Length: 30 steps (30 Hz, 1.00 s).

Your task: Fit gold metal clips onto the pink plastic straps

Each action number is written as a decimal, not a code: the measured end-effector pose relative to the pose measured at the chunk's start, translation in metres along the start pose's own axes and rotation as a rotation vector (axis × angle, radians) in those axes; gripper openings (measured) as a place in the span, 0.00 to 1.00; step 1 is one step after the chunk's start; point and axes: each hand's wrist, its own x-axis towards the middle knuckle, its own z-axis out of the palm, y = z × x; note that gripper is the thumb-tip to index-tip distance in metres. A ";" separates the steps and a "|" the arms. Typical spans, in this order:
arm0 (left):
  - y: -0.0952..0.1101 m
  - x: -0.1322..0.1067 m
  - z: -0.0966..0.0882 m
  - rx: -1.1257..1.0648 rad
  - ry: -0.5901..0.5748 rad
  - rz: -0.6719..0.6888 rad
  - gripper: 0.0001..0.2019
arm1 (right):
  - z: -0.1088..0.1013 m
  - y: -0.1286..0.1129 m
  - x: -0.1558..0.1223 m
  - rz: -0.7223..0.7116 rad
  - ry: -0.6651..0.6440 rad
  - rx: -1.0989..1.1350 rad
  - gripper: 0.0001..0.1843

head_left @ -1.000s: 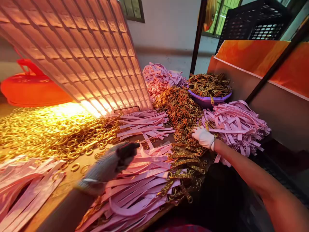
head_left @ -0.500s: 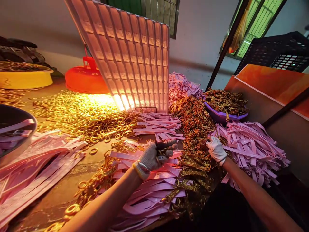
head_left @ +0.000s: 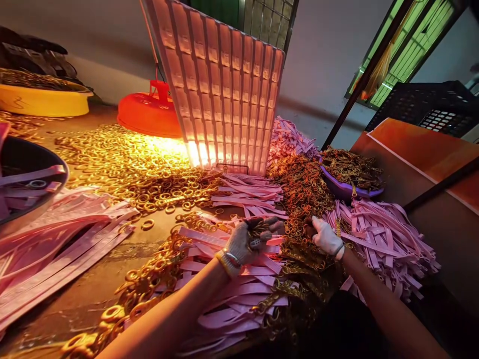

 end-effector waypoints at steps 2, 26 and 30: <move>-0.002 0.002 0.002 -0.013 -0.006 0.008 0.16 | 0.005 -0.023 0.008 -0.024 -0.023 0.224 0.15; 0.006 0.023 -0.016 0.070 0.179 0.192 0.02 | 0.021 -0.135 0.040 0.044 0.148 1.054 0.17; -0.001 0.011 -0.015 0.360 0.047 0.201 0.09 | 0.018 -0.123 0.041 0.159 0.170 1.130 0.18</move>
